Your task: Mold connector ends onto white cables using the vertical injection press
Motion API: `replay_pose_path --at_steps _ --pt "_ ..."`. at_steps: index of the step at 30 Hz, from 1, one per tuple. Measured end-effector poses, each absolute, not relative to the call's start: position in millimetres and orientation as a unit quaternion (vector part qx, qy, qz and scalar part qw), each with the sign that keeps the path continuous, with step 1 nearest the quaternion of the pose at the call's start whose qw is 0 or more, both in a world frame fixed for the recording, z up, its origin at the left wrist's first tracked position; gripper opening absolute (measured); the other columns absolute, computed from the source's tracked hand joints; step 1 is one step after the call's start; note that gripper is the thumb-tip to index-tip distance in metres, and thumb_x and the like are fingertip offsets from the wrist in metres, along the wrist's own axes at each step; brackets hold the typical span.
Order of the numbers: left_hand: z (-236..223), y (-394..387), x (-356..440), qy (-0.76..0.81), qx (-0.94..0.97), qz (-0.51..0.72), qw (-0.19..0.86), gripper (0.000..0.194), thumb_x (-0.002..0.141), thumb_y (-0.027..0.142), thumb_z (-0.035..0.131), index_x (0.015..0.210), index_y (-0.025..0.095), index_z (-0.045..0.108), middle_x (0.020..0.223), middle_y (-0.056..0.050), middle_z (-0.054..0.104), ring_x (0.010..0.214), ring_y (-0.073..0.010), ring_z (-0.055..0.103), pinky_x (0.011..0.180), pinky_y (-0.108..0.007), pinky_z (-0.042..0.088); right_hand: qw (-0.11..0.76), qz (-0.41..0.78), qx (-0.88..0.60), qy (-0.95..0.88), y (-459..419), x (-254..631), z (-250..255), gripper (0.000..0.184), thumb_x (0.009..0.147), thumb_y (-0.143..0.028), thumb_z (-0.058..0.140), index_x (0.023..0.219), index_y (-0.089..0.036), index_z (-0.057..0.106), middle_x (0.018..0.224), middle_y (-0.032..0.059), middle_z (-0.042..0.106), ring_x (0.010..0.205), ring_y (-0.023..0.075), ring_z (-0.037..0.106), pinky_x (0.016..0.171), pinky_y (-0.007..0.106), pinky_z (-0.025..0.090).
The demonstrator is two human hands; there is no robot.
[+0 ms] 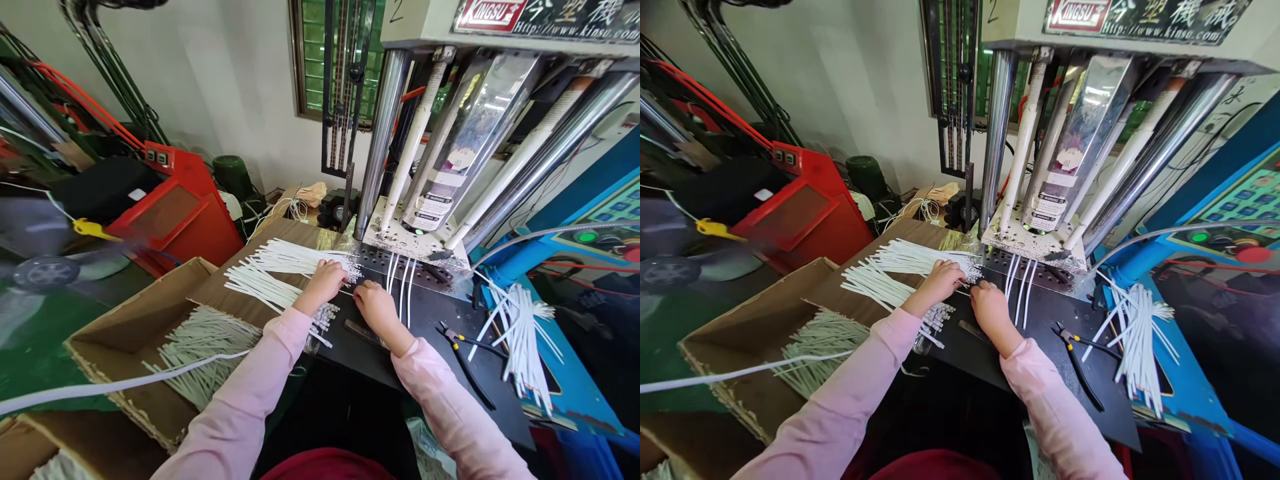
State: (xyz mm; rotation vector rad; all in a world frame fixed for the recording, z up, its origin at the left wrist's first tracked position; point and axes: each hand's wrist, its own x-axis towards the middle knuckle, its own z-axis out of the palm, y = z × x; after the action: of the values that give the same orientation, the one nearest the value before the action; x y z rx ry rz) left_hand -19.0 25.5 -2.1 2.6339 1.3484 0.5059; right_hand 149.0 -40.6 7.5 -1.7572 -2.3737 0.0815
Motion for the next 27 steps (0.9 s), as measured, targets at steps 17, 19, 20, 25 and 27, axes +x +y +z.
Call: replay_pose_path --at_steps 17,19,20,25,27 --pt "128.8 -58.6 -37.4 0.251 0.709 0.650 -0.109 0.032 0.089 0.002 0.061 0.109 0.025 0.070 0.104 -0.001 0.073 0.091 -0.0132 0.070 0.080 -0.029 0.058 0.553 -0.238 -0.633 -0.487 -167.0 314.4 49.4 0.022 0.088 -0.032 0.070 0.106 -0.020 0.075 0.094 0.0094 0.072 0.082 0.0242 0.068 0.076 0.039 0.053" --pt "145.3 -86.6 -44.1 0.237 0.701 0.656 -0.150 0.046 0.085 -0.001 0.061 0.119 0.028 0.069 0.109 -0.001 0.073 0.096 -0.0156 0.071 0.082 -0.032 0.060 0.503 -0.118 -0.632 -0.577 -173.1 297.6 38.3 0.018 0.091 -0.033 0.066 0.102 -0.021 0.073 0.096 0.0076 0.073 0.088 0.0228 0.068 0.083 0.037 0.054" --pt "147.2 -96.7 -46.5 0.231 0.704 0.654 -0.155 0.051 0.084 -0.002 0.062 0.123 0.030 0.068 0.110 -0.001 0.073 0.097 -0.0166 0.072 0.083 -0.033 0.061 0.478 -0.061 -0.630 -0.609 -175.2 288.4 30.7 0.017 0.092 -0.033 0.064 0.102 -0.021 0.072 0.096 0.0068 0.073 0.088 0.0218 0.069 0.083 0.036 0.054" --pt "90.9 -105.3 -33.6 0.271 0.738 0.617 -0.028 0.042 0.081 0.004 0.073 0.112 0.031 0.073 0.106 -0.001 0.071 0.096 -0.0162 0.070 0.082 -0.031 0.060 0.397 0.138 -0.627 -0.656 -178.5 241.9 -8.5 0.018 0.096 -0.032 0.055 0.100 -0.023 0.070 0.095 0.0051 0.074 0.087 0.0197 0.070 0.080 0.030 0.053" --pt "52.1 -98.5 -18.2 0.295 0.769 0.560 0.093 0.025 0.087 0.009 0.070 0.104 0.026 0.075 0.100 -0.003 0.073 0.091 -0.0152 0.070 0.081 -0.030 0.058 0.379 0.171 -0.637 -0.649 -177.0 228.4 -17.2 0.018 0.096 -0.032 0.053 0.098 -0.023 0.069 0.092 0.0047 0.074 0.086 0.0198 0.069 0.079 0.030 0.052"
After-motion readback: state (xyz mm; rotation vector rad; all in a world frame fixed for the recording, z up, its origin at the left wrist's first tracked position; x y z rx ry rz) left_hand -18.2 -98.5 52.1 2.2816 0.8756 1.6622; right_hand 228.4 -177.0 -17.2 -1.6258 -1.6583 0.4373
